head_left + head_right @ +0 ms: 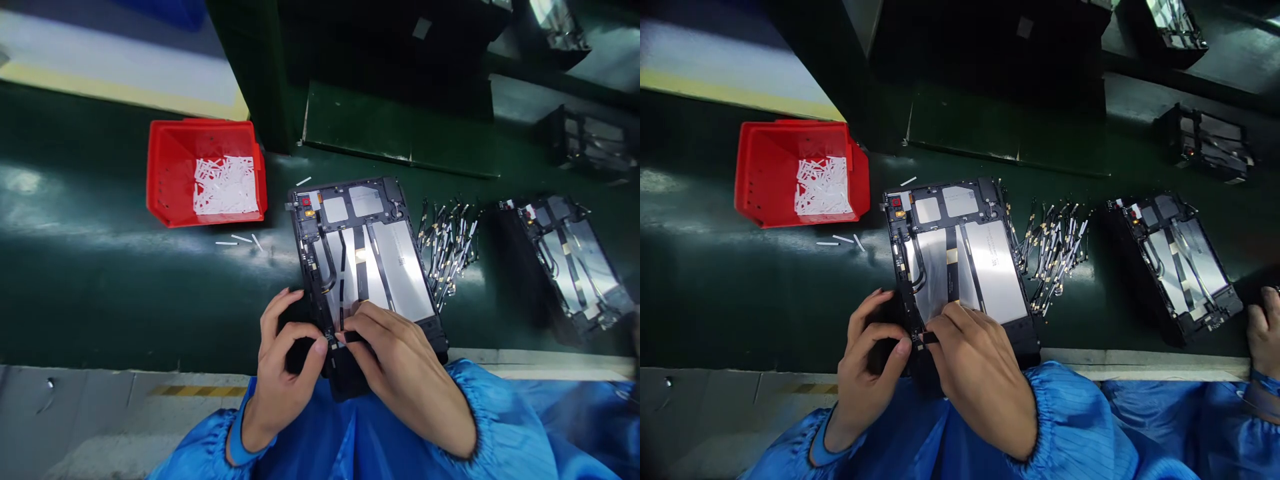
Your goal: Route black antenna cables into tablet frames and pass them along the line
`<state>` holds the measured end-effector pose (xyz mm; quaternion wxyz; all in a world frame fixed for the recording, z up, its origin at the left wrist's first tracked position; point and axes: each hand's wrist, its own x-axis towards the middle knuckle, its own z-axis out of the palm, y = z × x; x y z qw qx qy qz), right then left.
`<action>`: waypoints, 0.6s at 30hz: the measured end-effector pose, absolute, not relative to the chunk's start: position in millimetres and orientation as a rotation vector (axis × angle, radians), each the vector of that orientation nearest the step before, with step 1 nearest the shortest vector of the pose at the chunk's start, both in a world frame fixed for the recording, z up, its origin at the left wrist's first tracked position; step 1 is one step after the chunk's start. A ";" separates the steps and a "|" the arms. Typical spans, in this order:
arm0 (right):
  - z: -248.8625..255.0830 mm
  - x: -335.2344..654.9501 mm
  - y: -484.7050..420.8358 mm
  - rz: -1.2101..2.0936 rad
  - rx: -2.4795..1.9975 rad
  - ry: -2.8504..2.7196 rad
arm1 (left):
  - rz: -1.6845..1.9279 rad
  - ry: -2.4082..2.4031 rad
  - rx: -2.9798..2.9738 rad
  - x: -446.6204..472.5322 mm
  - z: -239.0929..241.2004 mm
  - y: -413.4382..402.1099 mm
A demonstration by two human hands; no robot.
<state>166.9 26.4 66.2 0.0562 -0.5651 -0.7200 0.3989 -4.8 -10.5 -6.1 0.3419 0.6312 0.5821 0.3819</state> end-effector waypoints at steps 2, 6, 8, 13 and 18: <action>65.4 166.5 25.2 1.207 -1.707 -2.167 | 0.988 1.503 1.669 -4.0 -6.4 -10.2; 64.6 166.8 23.2 1.233 -1.676 -2.127 | 0.974 1.490 1.664 -3.0 -8.1 -10.6; 64.2 166.0 22.0 1.203 -1.687 -2.116 | 0.979 1.494 1.654 -2.8 -8.7 -10.8; 62.6 162.7 20.2 1.150 -1.729 -2.126 | 0.989 1.501 1.645 -1.6 -8.1 -10.0; 62.1 162.7 20.5 1.128 -1.715 -2.145 | 0.954 1.513 1.667 -1.0 -2.3 -5.1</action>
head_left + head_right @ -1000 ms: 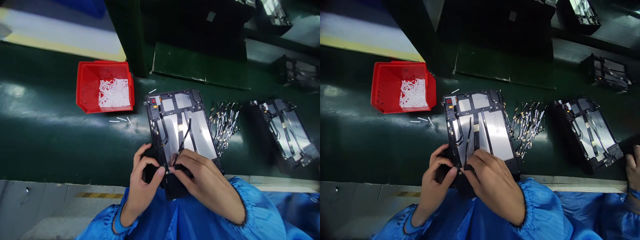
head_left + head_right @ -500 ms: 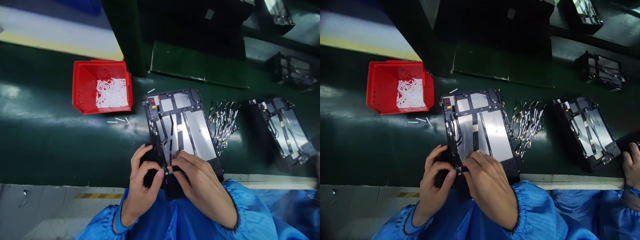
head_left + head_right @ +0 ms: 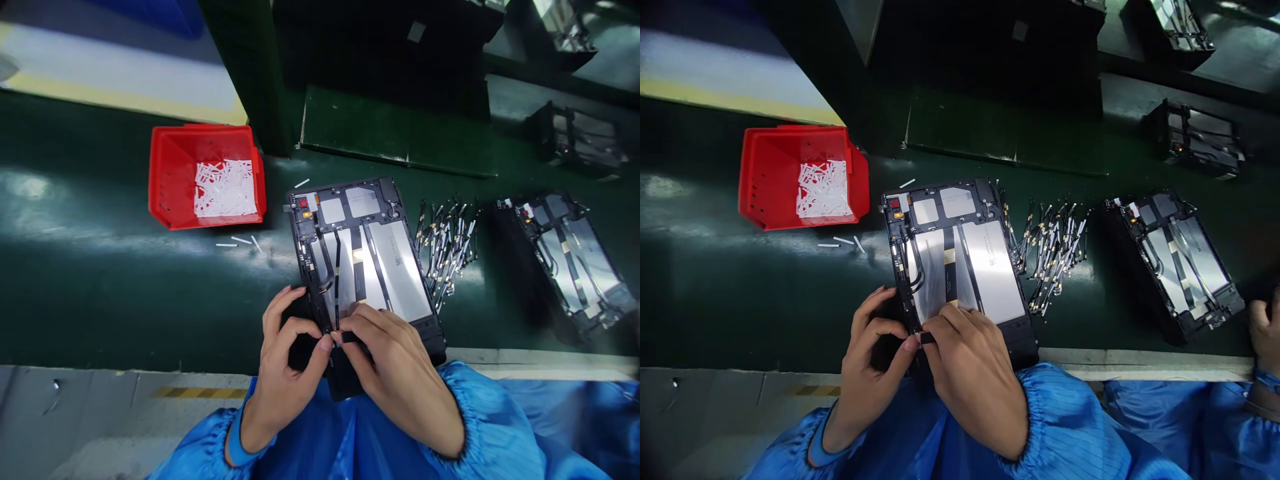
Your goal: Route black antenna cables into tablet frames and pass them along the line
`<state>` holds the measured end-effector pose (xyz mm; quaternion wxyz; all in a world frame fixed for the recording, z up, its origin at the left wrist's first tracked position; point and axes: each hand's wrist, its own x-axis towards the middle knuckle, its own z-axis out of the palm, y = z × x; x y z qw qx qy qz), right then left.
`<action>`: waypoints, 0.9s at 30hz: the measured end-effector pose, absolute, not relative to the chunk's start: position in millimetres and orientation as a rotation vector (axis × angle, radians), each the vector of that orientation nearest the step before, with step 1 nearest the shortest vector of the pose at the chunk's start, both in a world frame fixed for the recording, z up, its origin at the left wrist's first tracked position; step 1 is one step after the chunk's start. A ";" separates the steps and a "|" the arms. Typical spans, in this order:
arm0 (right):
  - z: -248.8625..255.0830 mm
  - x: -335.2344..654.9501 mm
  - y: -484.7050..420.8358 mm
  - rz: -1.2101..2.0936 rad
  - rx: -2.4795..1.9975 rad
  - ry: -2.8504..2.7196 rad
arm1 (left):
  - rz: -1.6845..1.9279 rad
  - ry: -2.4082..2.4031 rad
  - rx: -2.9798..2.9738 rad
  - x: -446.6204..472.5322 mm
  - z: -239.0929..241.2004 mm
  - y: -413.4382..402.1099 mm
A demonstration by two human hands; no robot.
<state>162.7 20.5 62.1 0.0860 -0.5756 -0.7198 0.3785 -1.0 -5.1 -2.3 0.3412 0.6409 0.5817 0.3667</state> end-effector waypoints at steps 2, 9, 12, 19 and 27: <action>62.3 163.2 20.6 1.125 -1.705 -2.147 | 0.921 1.508 1.695 -3.0 -0.6 -2.7; 59.6 169.6 18.0 1.046 -1.618 -2.222 | 0.870 1.411 1.635 -12.7 -5.3 4.3; 61.3 171.7 15.8 0.943 -1.473 -2.332 | 0.911 1.390 1.618 -11.1 -7.5 5.4; 58.8 162.0 7.2 0.908 -1.341 -2.331 | 1.023 1.439 1.563 -15.1 -7.5 -19.7; 41.7 160.5 -3.3 0.634 -1.489 -2.297 | 0.556 1.270 1.568 -32.6 9.4 -42.5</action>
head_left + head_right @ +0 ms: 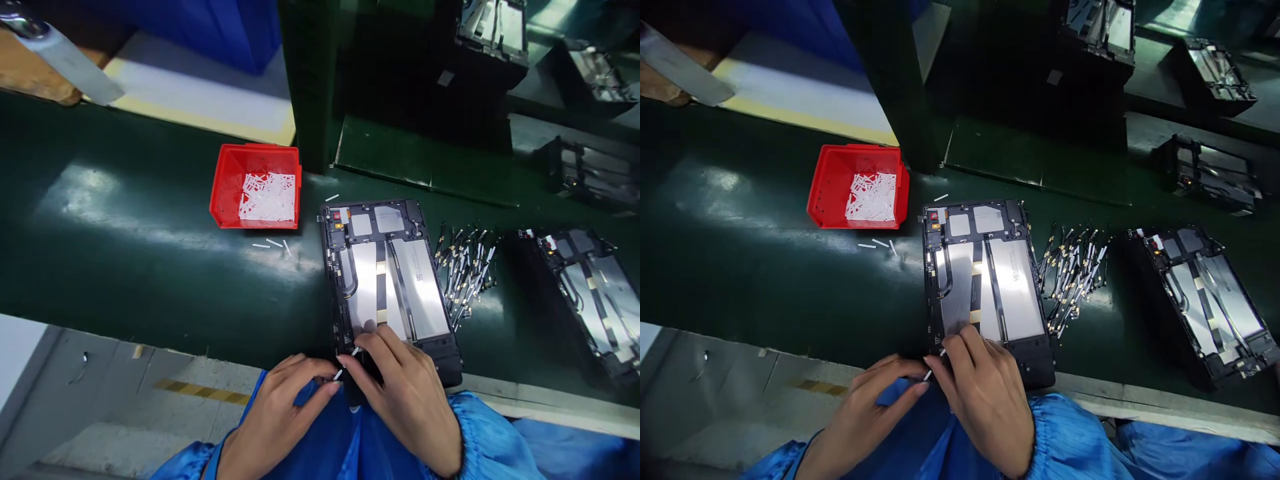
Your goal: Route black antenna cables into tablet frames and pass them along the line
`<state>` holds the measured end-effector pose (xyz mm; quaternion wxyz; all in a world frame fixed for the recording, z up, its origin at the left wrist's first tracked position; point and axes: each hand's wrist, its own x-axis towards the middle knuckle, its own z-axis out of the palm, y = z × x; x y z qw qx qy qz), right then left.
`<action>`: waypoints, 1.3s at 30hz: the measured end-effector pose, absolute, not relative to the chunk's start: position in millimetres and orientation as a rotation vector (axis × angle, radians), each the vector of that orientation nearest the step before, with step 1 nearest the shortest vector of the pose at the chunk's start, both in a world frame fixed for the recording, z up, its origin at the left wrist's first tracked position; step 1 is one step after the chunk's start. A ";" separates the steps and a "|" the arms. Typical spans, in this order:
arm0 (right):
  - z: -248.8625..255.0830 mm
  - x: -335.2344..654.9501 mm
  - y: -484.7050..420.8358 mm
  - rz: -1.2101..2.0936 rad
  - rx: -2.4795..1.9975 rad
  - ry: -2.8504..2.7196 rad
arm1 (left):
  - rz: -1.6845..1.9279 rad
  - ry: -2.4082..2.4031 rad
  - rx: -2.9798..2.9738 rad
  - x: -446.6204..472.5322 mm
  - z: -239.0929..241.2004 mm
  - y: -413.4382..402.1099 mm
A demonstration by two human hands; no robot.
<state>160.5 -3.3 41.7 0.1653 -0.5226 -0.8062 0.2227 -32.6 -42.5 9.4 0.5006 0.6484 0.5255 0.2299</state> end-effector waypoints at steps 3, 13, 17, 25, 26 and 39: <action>40.4 161.5 -6.2 0.793 -1.384 -2.170 | 0.619 1.270 1.462 -33.0 7.4 -39.2; 53.3 167.9 7.8 1.091 -1.161 -1.733 | 1.015 1.153 1.368 -9.2 20.0 -15.9; 58.7 167.7 10.2 0.958 -1.030 -1.797 | 1.088 1.160 1.549 -11.4 15.4 -11.7; 124.4 158.8 81.3 0.795 -0.963 -1.870 | 1.301 1.000 2.244 -9.2 14.2 4.7; 124.8 150.2 98.8 0.714 -1.026 -1.840 | 1.322 1.033 2.251 -8.8 13.8 4.9; 90.2 148.4 139.6 0.789 -1.191 -2.128 | 1.275 0.964 1.901 -20.4 3.0 10.8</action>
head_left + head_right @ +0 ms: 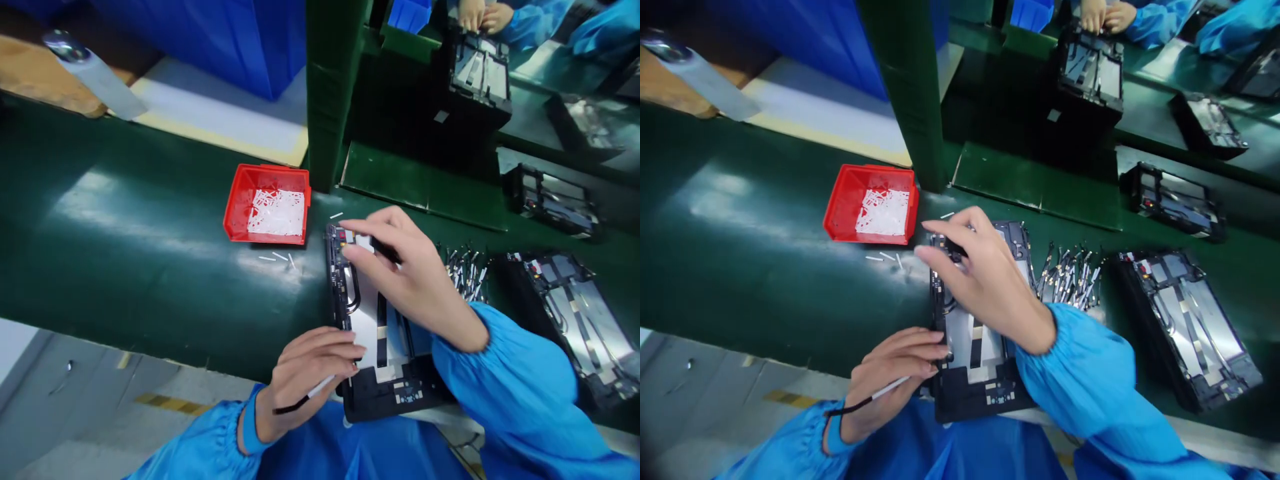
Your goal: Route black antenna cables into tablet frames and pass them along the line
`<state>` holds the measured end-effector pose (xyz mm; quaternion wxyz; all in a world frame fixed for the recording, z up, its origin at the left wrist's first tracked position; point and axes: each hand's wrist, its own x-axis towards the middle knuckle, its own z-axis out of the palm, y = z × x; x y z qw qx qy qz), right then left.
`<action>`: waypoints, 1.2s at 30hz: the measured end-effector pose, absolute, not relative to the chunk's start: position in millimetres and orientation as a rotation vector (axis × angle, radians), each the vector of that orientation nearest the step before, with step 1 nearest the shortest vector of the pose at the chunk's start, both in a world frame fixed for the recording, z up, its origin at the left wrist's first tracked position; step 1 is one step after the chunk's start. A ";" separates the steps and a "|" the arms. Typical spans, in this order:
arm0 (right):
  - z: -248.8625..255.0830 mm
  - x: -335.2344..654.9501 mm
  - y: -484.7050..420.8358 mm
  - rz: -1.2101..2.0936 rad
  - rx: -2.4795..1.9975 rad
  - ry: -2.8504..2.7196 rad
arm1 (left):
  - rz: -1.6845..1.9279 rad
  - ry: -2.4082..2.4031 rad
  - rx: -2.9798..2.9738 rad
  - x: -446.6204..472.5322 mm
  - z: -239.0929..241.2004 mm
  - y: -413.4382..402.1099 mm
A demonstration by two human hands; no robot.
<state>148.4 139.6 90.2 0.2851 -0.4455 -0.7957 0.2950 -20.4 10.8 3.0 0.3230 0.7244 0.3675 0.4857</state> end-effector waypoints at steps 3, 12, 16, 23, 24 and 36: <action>94.8 180.5 98.2 1.007 -1.269 -2.139 | 1.274 1.052 1.798 -19.4 7.9 24.4; 49.6 187.0 7.0 0.962 -1.302 -1.708 | 1.173 1.077 1.653 -8.8 2.5 50.1; 41.1 183.8 5.0 0.879 -1.199 -1.839 | 1.167 1.087 1.675 -9.7 1.8 49.0; 37.7 186.2 6.8 0.717 -1.282 -2.042 | 1.187 1.108 1.730 -7.4 1.1 51.6; 37.2 185.9 6.1 0.711 -1.302 -2.061 | 1.180 1.105 1.734 -7.4 1.2 51.8; 35.7 180.9 2.4 0.720 -1.375 -2.132 | 1.125 1.112 1.753 -10.6 1.3 52.2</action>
